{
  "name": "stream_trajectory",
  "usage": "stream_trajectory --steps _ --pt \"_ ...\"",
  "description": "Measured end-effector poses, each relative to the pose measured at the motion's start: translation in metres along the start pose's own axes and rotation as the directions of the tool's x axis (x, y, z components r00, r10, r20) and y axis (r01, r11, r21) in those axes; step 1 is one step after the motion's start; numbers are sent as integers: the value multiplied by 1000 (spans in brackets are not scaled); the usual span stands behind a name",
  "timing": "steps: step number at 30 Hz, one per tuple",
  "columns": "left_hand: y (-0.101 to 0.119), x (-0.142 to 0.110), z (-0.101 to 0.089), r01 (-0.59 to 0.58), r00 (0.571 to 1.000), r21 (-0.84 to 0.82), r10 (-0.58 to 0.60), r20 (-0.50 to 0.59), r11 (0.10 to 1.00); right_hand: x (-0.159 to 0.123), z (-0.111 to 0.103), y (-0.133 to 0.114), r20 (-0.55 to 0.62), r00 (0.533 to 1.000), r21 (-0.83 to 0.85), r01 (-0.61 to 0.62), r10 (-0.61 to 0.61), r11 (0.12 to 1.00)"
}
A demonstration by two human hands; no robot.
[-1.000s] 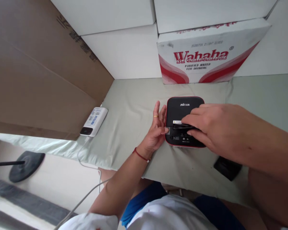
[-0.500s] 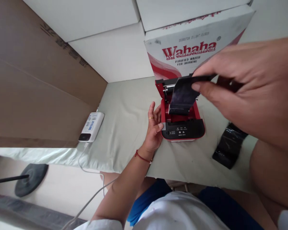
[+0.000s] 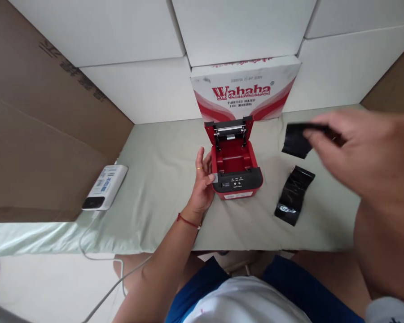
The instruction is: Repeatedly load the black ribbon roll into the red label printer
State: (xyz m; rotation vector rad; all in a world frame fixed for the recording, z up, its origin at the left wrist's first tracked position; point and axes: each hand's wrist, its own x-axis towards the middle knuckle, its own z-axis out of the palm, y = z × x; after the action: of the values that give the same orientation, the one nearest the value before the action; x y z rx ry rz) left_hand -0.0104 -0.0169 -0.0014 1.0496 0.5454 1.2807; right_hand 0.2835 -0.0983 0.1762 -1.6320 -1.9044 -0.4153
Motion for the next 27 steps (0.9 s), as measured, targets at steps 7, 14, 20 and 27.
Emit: stream_trajectory --steps 7,14,20,27 --pt "0 1 1 5 1000 -7 -5 -1 1000 -106 33 12 275 958 370 -29 -80 929" --pt "0 2 0 16 1000 12 -16 -2 1000 -101 45 51 375 855 -116 -339 358 933" --pt "-2 2 1 -2 1000 16 2 -6 1000 -86 74 59 550 699 -330 -320 457 888" --pt "-1 2 1 14 1000 3 -14 -12 1000 -65 67 96 715 641 44 -440 279 897"
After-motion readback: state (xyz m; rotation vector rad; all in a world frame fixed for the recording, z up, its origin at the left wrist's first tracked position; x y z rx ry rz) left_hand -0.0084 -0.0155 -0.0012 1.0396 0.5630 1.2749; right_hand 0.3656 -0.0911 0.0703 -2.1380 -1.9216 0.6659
